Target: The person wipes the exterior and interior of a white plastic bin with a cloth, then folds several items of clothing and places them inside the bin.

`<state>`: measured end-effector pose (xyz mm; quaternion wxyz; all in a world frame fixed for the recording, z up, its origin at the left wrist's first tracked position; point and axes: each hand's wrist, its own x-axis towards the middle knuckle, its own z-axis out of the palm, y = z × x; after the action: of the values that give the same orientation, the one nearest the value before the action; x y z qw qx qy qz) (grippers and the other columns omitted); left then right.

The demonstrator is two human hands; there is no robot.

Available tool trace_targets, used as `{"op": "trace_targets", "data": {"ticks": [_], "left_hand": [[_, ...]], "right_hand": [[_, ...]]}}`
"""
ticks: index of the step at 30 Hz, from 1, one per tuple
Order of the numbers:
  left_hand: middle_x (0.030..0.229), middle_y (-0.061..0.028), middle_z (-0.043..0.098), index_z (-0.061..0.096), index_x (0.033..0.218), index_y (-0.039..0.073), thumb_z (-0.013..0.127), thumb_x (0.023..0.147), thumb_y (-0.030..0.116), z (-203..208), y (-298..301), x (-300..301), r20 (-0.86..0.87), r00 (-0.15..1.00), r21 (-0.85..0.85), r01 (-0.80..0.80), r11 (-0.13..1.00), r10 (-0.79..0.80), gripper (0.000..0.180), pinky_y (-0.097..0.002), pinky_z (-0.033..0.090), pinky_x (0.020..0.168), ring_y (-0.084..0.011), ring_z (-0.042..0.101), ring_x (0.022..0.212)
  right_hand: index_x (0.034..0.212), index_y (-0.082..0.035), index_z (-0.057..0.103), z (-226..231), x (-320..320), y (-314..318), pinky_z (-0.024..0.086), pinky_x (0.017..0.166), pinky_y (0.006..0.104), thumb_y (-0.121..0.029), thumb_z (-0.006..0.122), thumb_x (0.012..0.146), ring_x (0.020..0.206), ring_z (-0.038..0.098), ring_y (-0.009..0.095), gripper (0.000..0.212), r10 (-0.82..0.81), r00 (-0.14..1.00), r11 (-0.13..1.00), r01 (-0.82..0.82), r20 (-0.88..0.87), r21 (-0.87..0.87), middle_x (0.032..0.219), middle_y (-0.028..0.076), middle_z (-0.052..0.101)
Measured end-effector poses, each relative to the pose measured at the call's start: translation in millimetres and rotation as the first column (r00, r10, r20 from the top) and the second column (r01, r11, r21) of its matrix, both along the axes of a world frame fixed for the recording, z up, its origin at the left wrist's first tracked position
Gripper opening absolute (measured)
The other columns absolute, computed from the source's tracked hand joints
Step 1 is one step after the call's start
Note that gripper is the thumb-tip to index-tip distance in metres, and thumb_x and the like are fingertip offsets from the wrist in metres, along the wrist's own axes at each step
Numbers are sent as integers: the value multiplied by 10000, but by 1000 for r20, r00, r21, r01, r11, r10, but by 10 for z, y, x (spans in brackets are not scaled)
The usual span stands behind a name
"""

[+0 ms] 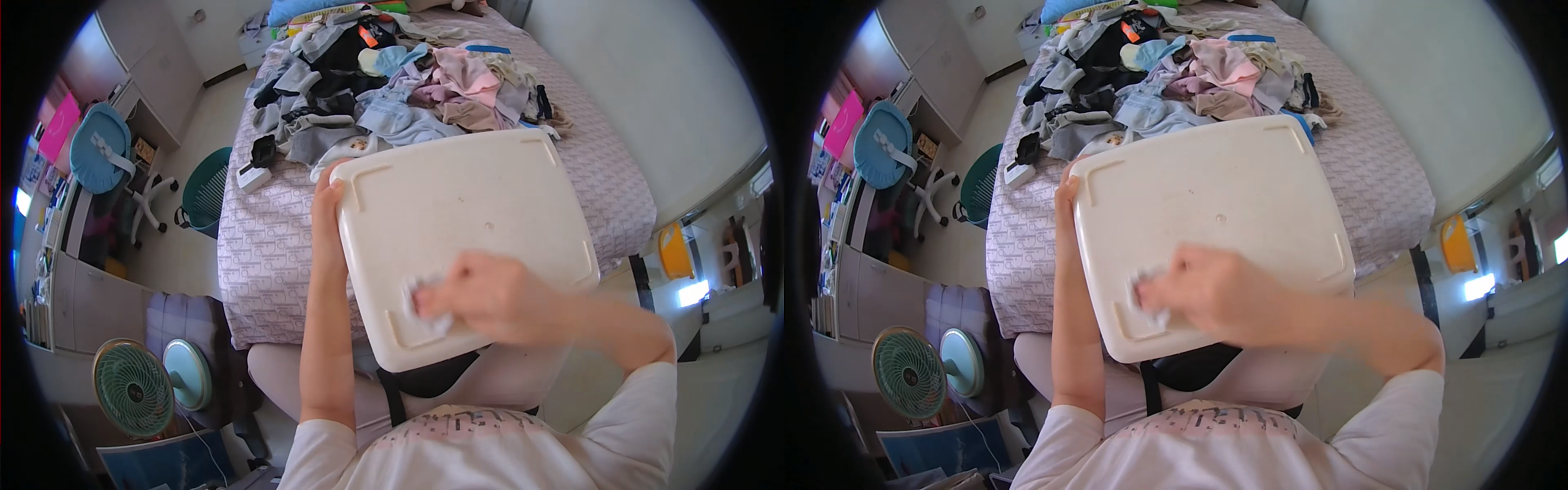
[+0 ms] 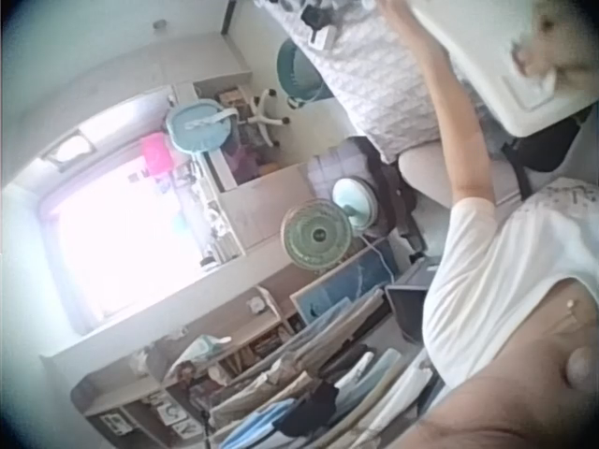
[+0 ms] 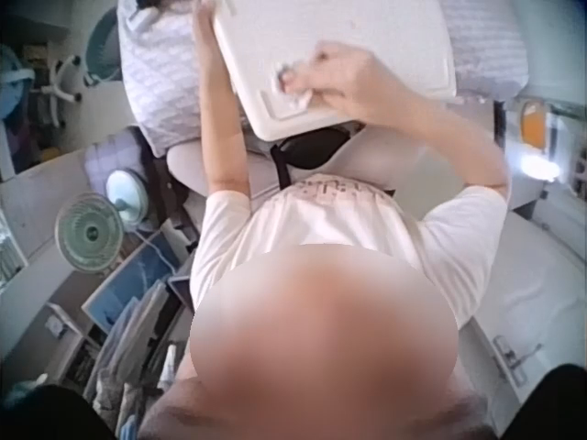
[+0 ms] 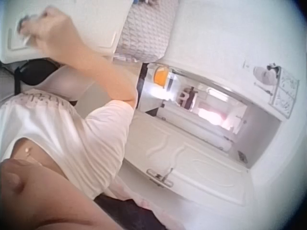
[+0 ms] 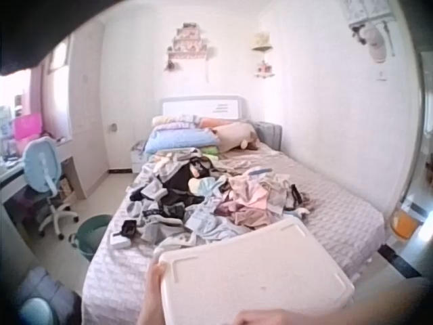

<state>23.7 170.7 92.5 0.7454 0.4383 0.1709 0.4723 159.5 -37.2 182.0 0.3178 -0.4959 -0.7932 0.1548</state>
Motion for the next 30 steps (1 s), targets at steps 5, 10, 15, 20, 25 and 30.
{"op": "trace_targets", "data": {"ticks": [5,10,15,20,25,30], "left_hand": [[1170,-137,652,541,1310,14,473,935,365,-16,-26,-25,9,1000,22,5,1000,-5,519,-330,525,915,-205,641,1055],[1223,-147,635,520,1333,23,459,943,369,-36,-43,10,51,999,21,12,1000,-13,525,-370,520,965,-237,629,1118],[1231,-151,635,514,1346,29,444,954,358,-22,0,-14,73,997,-59,45,997,-40,517,-392,515,994,-255,629,1135],[1249,-160,634,515,1350,31,425,971,361,4,14,37,-2,1000,41,21,999,-21,510,-353,523,970,-241,635,1123],[1265,-159,628,510,1364,30,430,970,360,52,-28,27,-20,1000,-4,-10,1000,10,520,-343,526,962,-240,628,1136],[1265,-157,631,509,1376,32,440,967,373,25,12,-10,-17,1000,24,-9,1000,10,537,-355,527,964,-245,627,1143]], "right_hand": [[1093,-96,759,-103,-51,-40,568,762,339,16,710,801,826,664,214,317,10,1000,990,-12,14,138,1018,34,750],[1130,-96,734,-32,143,933,523,700,425,-4,684,819,768,635,294,328,-165,983,922,125,79,366,871,115,691],[1129,-105,730,-40,60,949,527,711,425,-4,686,819,791,644,301,329,-165,981,959,137,99,247,884,128,690],[1130,-61,739,-43,-157,-60,567,755,334,34,690,770,815,650,246,375,26,998,990,-32,48,135,1072,86,745],[1058,-47,756,-28,223,-728,564,815,355,68,661,734,912,659,258,357,-297,940,933,249,167,259,1103,63,755],[1044,-42,769,-214,537,-1141,571,835,391,129,618,687,986,690,299,424,-596,789,777,522,146,352,1061,81,764]]}}
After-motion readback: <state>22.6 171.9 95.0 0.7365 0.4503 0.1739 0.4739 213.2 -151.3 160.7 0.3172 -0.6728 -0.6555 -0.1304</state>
